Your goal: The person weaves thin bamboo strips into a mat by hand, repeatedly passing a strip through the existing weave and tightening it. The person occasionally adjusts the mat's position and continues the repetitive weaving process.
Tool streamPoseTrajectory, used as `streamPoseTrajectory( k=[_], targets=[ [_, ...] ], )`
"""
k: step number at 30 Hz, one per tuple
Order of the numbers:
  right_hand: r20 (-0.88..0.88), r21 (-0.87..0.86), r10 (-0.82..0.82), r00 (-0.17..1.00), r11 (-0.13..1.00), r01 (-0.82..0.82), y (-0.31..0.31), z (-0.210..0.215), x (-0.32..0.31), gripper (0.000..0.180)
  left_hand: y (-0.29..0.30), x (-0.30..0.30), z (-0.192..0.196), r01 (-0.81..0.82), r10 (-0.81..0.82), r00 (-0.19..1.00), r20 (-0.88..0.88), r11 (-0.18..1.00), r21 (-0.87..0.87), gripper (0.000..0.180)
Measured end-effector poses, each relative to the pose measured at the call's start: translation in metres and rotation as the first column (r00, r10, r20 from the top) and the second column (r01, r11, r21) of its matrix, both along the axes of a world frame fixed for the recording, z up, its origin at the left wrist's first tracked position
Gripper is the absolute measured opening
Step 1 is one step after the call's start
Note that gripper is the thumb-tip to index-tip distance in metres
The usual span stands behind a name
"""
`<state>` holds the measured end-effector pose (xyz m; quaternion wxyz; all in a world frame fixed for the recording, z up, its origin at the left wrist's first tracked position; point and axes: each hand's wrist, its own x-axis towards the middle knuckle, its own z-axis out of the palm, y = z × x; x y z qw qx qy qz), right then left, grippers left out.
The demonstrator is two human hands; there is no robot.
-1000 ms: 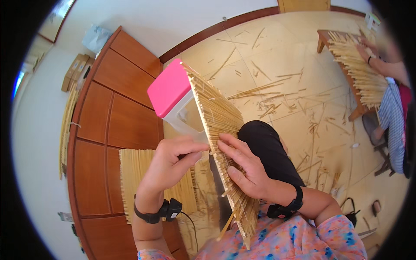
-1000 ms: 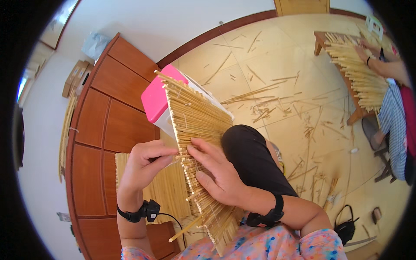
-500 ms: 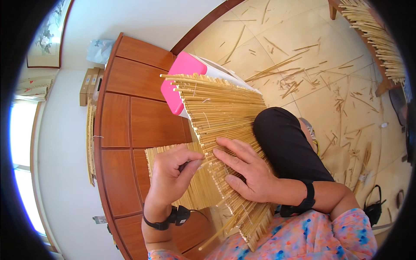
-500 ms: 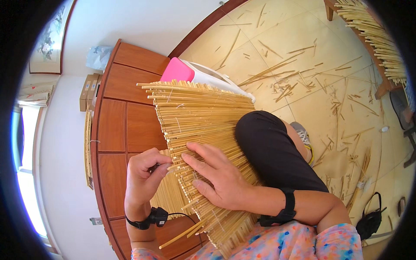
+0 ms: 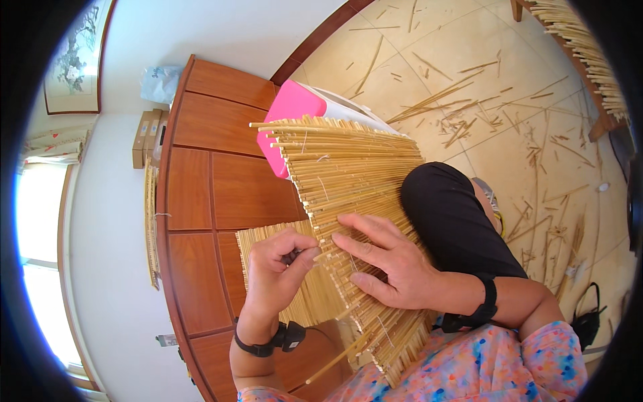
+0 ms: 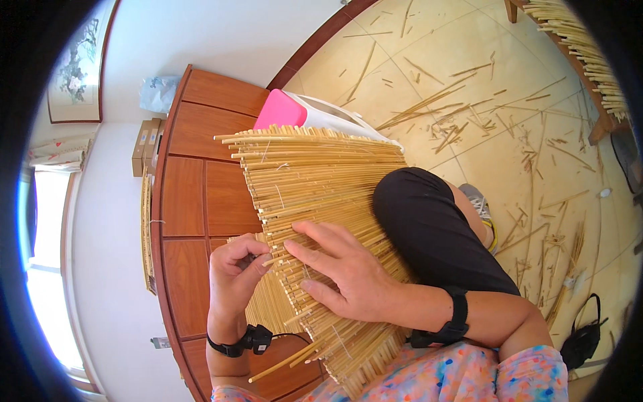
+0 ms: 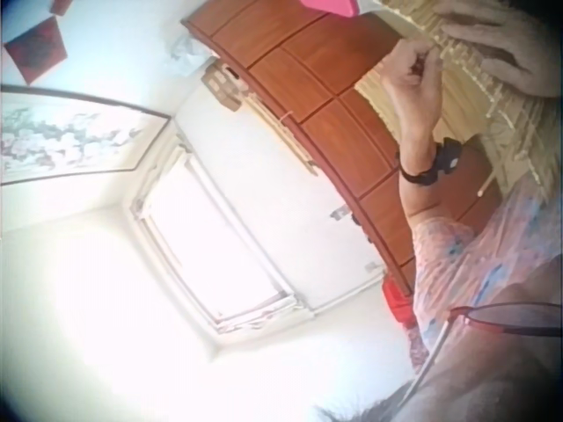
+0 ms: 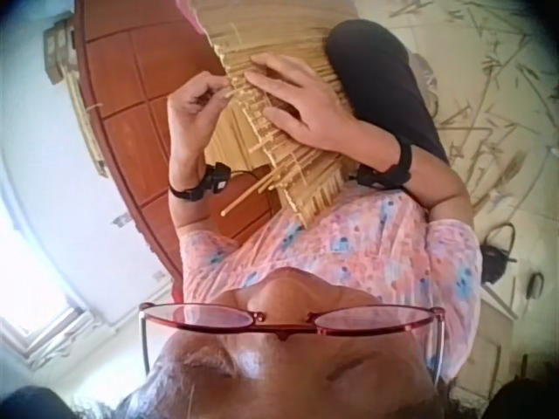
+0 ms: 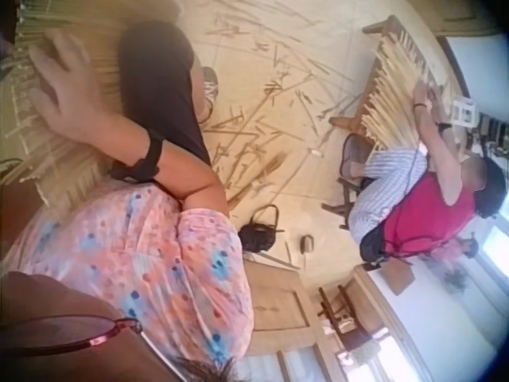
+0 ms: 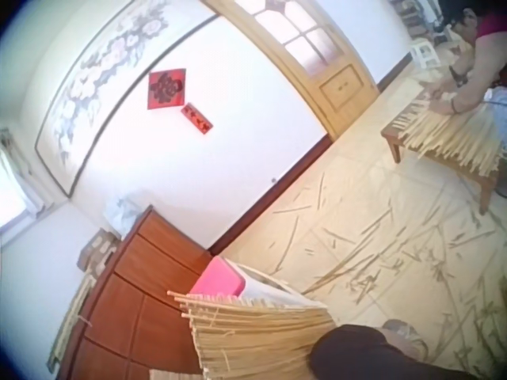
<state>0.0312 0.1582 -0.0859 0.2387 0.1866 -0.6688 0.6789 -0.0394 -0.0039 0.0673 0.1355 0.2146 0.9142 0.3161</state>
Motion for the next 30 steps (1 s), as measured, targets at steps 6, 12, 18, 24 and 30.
streamPoseTrajectory(
  k=[6, 12, 18, 24, 30],
  targets=[
    [-0.038, -0.033, 0.044, 0.998, 0.998, -0.046, 0.004, -0.007, -0.006, 0.058, -0.004, -0.002, 0.000, -0.160, 0.127, 0.957, 0.260, 0.981, 0.110, 0.003],
    [-0.045, -0.017, 0.062, 0.997, 0.998, -0.063, 0.007, -0.005, -0.008, 0.060, -0.005, 0.002, -0.008, -0.074, 0.066, 0.994, 0.089, 0.992, 0.101, 0.002],
    [-0.022, -0.031, 0.082, 0.996, 0.996, -0.083, 0.012, -0.008, -0.007, 0.062, -0.006, 0.001, 0.015, 0.039, -0.039, 0.999, 0.004, 0.992, -0.121, 0.007],
    [-0.041, -0.047, 0.059, 0.997, 0.997, -0.060, 0.012, -0.005, -0.006, 0.063, -0.005, 0.004, 0.029, 0.020, -0.004, 0.997, 0.076, 0.978, -0.206, 0.008],
    [-0.054, -0.050, 0.056, 0.997, 0.997, -0.059, 0.014, -0.005, -0.007, 0.063, 0.000, 0.005, 0.033, 0.078, -0.079, 0.997, 0.007, 0.954, -0.291, 0.011]
  ],
)
